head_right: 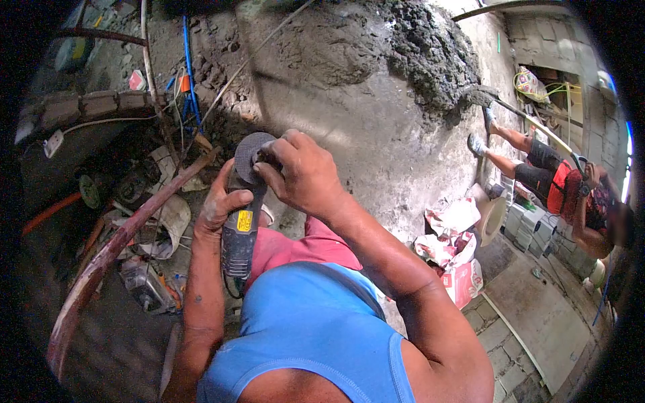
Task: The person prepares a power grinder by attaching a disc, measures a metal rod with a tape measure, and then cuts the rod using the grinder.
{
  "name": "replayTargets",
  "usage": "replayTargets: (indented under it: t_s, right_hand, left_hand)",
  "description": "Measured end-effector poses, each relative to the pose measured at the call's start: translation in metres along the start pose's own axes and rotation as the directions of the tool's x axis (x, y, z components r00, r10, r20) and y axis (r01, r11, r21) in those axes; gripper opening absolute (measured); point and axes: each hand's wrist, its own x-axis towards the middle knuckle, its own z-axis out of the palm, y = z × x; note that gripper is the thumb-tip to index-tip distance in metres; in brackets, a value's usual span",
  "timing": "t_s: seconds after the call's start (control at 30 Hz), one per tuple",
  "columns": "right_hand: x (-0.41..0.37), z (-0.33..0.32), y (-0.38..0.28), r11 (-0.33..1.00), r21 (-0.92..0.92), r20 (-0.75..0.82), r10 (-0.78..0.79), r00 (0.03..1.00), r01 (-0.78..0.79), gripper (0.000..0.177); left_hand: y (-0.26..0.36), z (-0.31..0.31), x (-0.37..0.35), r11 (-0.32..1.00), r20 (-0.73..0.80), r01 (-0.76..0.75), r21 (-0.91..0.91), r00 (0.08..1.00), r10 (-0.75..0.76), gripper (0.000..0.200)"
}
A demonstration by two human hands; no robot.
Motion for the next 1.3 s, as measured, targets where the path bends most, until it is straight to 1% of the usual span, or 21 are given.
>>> replayTargets:
  t_s: [0.03, 0.1, 0.23, 0.3, 0.33, 0.4, 0.43, 0.5, 0.63, 0.7, 0.73, 0.8, 0.83, 0.9, 0.93, 1.0, 1.03, 1.2, 1.23, 1.27, 1.3]
  right_hand:
    - [0.000, 0.000, 0.000, 1.000, 0.001, 0.000, 0.001, 1.000, -0.001, 0.037]
    - [0.000, -0.001, -0.003, 0.992, -0.060, 0.019, 0.117, 0.993, -0.115, 0.040]
    - [0.003, -0.010, -0.014, 0.997, -0.015, -0.056, 0.080, 0.995, -0.081, 0.041]
    - [-0.003, -0.017, -0.012, 0.992, 0.055, 0.150, 0.102, 0.983, -0.111, 0.041]
    - [-0.007, -0.021, -0.011, 0.992, 0.055, 0.150, 0.101, 0.984, -0.110, 0.041]
    - [-0.015, -0.025, -0.009, 0.991, 0.038, 0.267, 0.116, 0.957, -0.130, 0.045]
    - [-0.016, -0.025, -0.010, 0.991, 0.039, 0.268, 0.116, 0.956, -0.130, 0.045]
    - [-0.015, -0.024, -0.013, 0.989, 0.099, 0.140, 0.098, 0.985, -0.112, 0.039]
    - [-0.003, -0.024, -0.028, 0.950, 0.207, 0.151, 0.205, 0.967, -0.234, 0.035]
    - [-0.003, -0.028, -0.033, 0.950, 0.077, 0.321, 0.262, 0.910, -0.301, 0.034]
    - [-0.006, -0.031, -0.033, 0.951, 0.077, 0.323, 0.262, 0.910, -0.301, 0.034]
    - [-0.013, -0.037, -0.032, 0.935, 0.077, 0.458, 0.276, 0.845, -0.347, 0.046]
    - [-0.012, -0.034, -0.032, 0.935, 0.074, 0.460, 0.276, 0.844, -0.346, 0.046]
    - [-0.007, -0.026, -0.033, 0.934, 0.141, 0.281, 0.280, 0.918, -0.328, 0.045]
    - [-0.003, -0.023, -0.033, 0.935, 0.141, 0.278, 0.277, 0.920, -0.324, 0.045]
    - [0.003, -0.019, -0.033, 0.956, 0.143, 0.155, 0.232, 0.960, -0.254, 0.037]
    - [0.002, -0.020, -0.035, 0.956, 0.144, 0.155, 0.233, 0.960, -0.255, 0.037]
    - [-0.012, -0.025, -0.033, 0.940, 0.043, 0.375, 0.300, 0.877, -0.340, 0.030]
    - [-0.012, -0.020, -0.030, 0.940, 0.040, 0.375, 0.302, 0.877, -0.340, 0.030]
    - [-0.007, -0.014, -0.027, 0.969, 0.088, 0.198, 0.208, 0.958, -0.229, 0.028]
    - [0.000, -0.010, -0.023, 0.988, 0.115, 0.011, 0.105, 0.994, -0.106, 0.026]
  left_hand:
    - [-0.001, -0.001, 0.000, 1.000, 0.001, -0.013, 0.006, 1.000, 0.013, 0.084]
    - [-0.003, -0.004, 0.001, 1.000, 0.007, -0.002, 0.017, 1.000, 0.002, 0.084]
    - [-0.003, -0.003, -0.001, 0.998, -0.017, 0.003, 0.064, 1.000, -0.002, 0.083]
    - [-0.003, -0.004, 0.000, 0.999, -0.006, 0.005, 0.032, 1.000, -0.004, 0.082]
    - [-0.003, -0.004, 0.001, 1.000, 0.005, 0.007, 0.001, 1.000, -0.007, 0.082]
    - [-0.004, -0.005, -0.001, 1.000, -0.013, 0.003, -0.009, 1.000, -0.003, 0.082]
    - [-0.004, -0.006, -0.002, 1.000, -0.029, 0.001, -0.019, 1.000, -0.002, 0.082]
    - [-0.001, -0.005, -0.002, 0.999, -0.019, 0.012, -0.035, 1.000, -0.013, 0.082]
    - [0.001, -0.005, 0.001, 1.000, 0.010, 0.017, -0.021, 1.000, -0.016, 0.083]
    - [-0.001, -0.005, 0.000, 1.000, -0.001, -0.002, -0.013, 1.000, 0.002, 0.083]
    - [-0.002, -0.006, 0.000, 1.000, -0.011, -0.021, -0.007, 1.000, 0.021, 0.083]
    - [-0.003, -0.012, 0.003, 0.999, -0.008, -0.029, 0.018, 1.000, 0.030, 0.084]
    - [-0.004, -0.014, 0.004, 0.998, -0.001, -0.038, 0.046, 0.999, 0.038, 0.084]
    - [-0.002, -0.013, 0.004, 0.998, 0.001, -0.040, 0.044, 0.999, 0.040, 0.085]
    - [0.000, -0.012, 0.004, 0.998, 0.002, -0.040, 0.044, 0.999, 0.040, 0.085]
    - [0.003, -0.008, 0.003, 1.000, 0.001, -0.026, 0.018, 1.000, 0.026, 0.086]
    - [0.003, -0.007, 0.003, 1.000, 0.000, -0.011, -0.010, 1.000, 0.011, 0.087]
    - [0.002, -0.012, 0.002, 0.999, -0.034, -0.026, 0.038, 0.999, 0.027, 0.088]
    - [0.002, -0.013, 0.002, 0.998, -0.034, -0.033, 0.047, 0.999, 0.034, 0.088]
    - [0.003, -0.011, 0.002, 0.998, -0.031, -0.034, 0.047, 0.999, 0.036, 0.088]
    - [0.005, -0.010, 0.003, 0.998, -0.011, -0.039, 0.050, 0.999, 0.040, 0.089]
